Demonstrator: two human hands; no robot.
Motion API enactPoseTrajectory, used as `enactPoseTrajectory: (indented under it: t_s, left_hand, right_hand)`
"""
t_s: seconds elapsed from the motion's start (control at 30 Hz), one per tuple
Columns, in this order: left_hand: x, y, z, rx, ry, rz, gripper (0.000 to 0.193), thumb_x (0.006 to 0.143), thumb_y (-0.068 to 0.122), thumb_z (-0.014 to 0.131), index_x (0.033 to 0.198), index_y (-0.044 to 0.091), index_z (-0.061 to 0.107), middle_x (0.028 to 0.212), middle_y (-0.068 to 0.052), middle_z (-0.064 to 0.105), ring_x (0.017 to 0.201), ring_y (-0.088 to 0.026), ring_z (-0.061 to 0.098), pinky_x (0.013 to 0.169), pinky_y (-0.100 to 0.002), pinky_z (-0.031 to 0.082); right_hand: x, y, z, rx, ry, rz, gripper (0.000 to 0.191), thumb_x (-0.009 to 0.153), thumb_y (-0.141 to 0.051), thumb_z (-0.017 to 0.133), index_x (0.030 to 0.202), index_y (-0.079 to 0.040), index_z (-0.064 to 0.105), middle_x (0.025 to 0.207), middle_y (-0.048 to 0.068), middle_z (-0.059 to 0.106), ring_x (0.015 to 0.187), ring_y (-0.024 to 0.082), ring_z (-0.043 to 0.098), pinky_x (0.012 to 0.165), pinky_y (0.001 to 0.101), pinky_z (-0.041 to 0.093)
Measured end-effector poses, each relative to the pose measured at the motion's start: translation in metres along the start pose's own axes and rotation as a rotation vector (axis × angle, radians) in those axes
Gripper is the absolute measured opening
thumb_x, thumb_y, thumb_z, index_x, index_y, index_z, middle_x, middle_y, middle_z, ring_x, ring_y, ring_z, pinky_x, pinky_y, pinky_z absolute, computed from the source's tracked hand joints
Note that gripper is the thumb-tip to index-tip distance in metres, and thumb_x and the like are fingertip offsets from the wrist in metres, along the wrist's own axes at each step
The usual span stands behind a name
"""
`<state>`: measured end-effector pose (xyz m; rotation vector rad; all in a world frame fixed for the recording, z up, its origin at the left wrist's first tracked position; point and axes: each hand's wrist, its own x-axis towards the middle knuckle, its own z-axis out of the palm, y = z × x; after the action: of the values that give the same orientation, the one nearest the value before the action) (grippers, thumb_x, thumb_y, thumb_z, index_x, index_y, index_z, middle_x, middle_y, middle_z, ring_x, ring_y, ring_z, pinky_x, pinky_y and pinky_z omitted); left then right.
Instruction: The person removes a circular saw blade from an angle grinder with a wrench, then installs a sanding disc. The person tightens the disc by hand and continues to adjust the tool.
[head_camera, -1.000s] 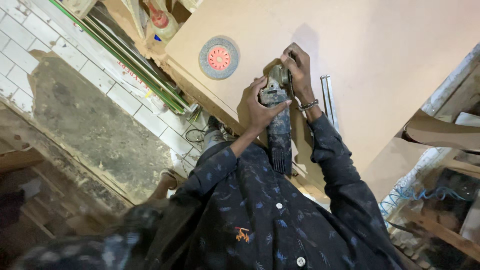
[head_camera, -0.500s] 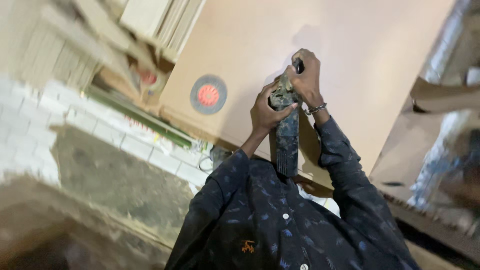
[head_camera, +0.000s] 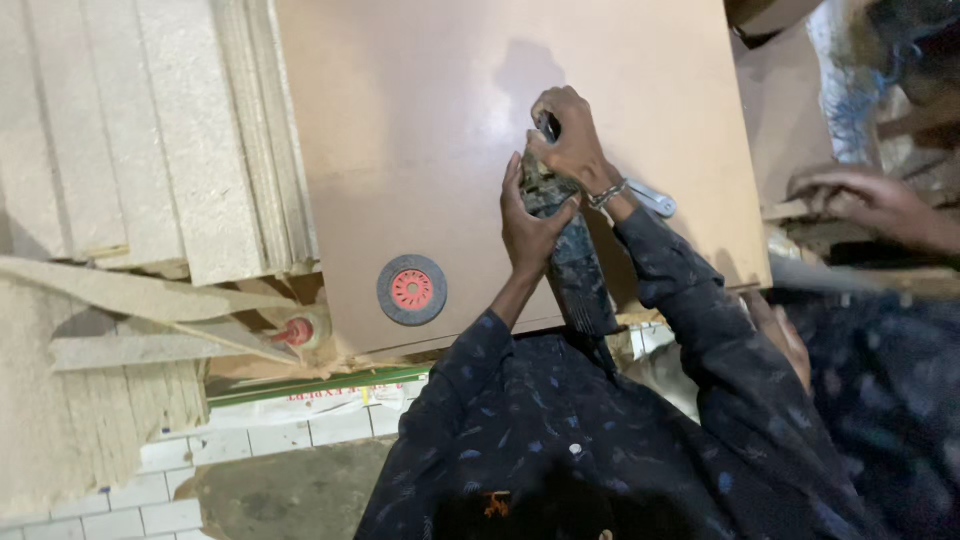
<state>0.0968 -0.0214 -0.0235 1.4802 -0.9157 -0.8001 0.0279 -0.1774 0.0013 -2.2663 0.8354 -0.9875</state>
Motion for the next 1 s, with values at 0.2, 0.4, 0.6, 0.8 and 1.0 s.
enactPoseTrajectory:
  t_s: [0.2, 0.4, 0.6, 0.8, 1.0]
  left_hand:
    - [0.008, 0.008, -0.004, -0.14, 0.0, -0.077, 0.095, 0.073, 0.027, 0.089, 0.153, 0.004, 0.042, 0.144, -0.016, 0.055, 0.131, -0.028, 0.057, 0.11, -0.039, 0.048]
    - [0.013, 0.007, -0.006, -0.35, -0.058, -0.197, 0.091, 0.069, 0.017, 0.087, 0.15, 0.002, 0.046, 0.136, -0.014, 0.061, 0.122, -0.025, 0.063, 0.105, -0.037, 0.053]
    - [0.02, 0.007, -0.002, -0.561, -0.056, -0.205, 0.09, 0.066, 0.006, 0.089, 0.146, -0.002, 0.048, 0.131, -0.015, 0.062, 0.119, -0.024, 0.064, 0.103, -0.037, 0.055]
    - [0.018, 0.008, -0.003, -0.691, -0.085, -0.3, 0.088, 0.067, 0.001, 0.086, 0.146, -0.003, 0.047, 0.128, -0.017, 0.064, 0.112, -0.026, 0.067, 0.097, -0.039, 0.058]
    - [0.02, -0.013, 0.003, -0.75, -0.119, -0.205, 0.085, 0.07, -0.001, 0.085, 0.146, -0.003, 0.047, 0.131, -0.016, 0.063, 0.115, -0.025, 0.065, 0.099, -0.037, 0.057]
  right_hand:
    - [0.008, -0.009, 0.002, -0.035, -0.058, 0.057, 0.031, 0.083, -0.033, 0.074, 0.088, -0.004, 0.062, 0.088, 0.015, 0.061, 0.09, 0.034, 0.053, 0.084, 0.0476, 0.045]
    - [-0.003, -0.018, -0.012, -0.007, 0.03, -0.022, 0.053, 0.107, -0.05, 0.05, 0.136, -0.008, 0.064, 0.145, 0.02, 0.057, 0.141, 0.038, 0.046, 0.12, 0.0549, 0.029]
    - [-0.108, -0.058, -0.028, 0.415, 0.536, 0.809, 0.059, 0.1, -0.053, 0.048, 0.14, -0.011, 0.058, 0.133, 0.01, 0.062, 0.087, 0.032, 0.066, 0.07, 0.052, 0.054]
    - [-0.168, -0.113, -0.012, 0.012, 0.153, 0.503, 0.058, 0.095, -0.036, 0.071, 0.137, -0.002, 0.051, 0.135, 0.017, 0.052, 0.122, 0.028, 0.055, 0.102, 0.0405, 0.051]
    - [-0.113, -0.132, -0.079, -0.638, -0.64, -0.157, 0.056, 0.083, -0.03, 0.072, 0.134, -0.013, 0.06, 0.149, 0.008, 0.047, 0.141, 0.029, 0.041, 0.107, 0.0436, 0.045]
